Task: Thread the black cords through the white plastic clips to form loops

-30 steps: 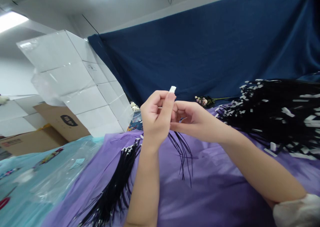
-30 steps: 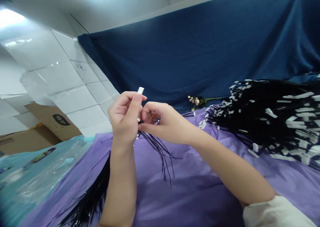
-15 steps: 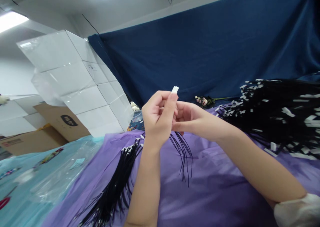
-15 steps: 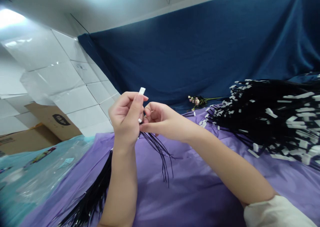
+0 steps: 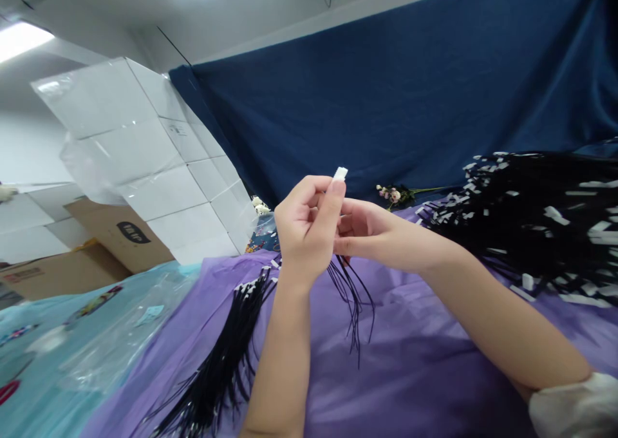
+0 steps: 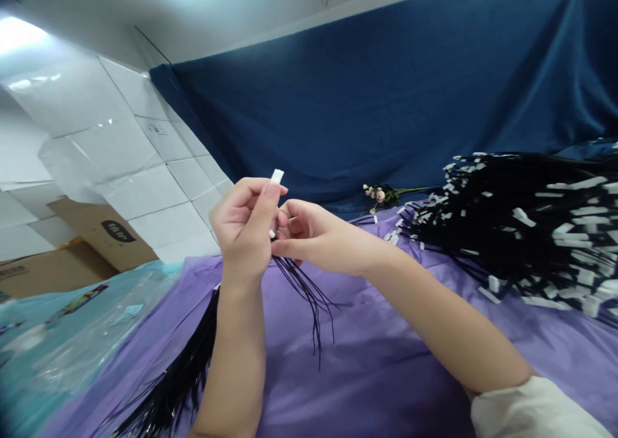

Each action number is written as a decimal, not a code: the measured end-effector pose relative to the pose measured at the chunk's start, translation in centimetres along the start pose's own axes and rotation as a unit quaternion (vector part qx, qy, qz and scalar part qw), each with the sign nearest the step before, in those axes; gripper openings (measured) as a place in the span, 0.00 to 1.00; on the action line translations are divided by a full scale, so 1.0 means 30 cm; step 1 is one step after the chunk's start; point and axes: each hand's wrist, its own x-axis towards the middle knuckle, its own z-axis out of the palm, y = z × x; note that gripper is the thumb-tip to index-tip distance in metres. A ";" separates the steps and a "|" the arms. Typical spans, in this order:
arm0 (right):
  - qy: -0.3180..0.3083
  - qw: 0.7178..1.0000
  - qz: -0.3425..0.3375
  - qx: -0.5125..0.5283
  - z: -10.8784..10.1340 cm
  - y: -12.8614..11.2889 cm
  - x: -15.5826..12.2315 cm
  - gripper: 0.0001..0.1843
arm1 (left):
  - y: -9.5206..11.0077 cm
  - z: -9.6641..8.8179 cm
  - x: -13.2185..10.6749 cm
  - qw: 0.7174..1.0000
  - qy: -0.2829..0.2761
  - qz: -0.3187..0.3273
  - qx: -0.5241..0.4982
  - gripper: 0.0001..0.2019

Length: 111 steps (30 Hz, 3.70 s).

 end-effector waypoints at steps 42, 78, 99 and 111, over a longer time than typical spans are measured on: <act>-0.038 0.999 -0.003 0.010 -0.016 0.015 -0.004 0.12 | -0.004 -0.005 0.000 1.000 0.008 0.021 0.016 0.12; -0.022 0.992 0.062 0.108 0.004 0.041 0.014 0.08 | -0.031 -0.011 0.023 0.996 0.037 0.081 -0.006 0.11; -0.006 0.989 0.044 0.138 -0.042 0.032 0.009 0.11 | -0.042 -0.018 0.035 0.995 0.032 0.005 -0.090 0.13; 0.019 0.990 0.040 0.137 -0.035 0.024 0.006 0.14 | -0.049 -0.026 0.040 0.996 0.032 -0.002 -0.082 0.13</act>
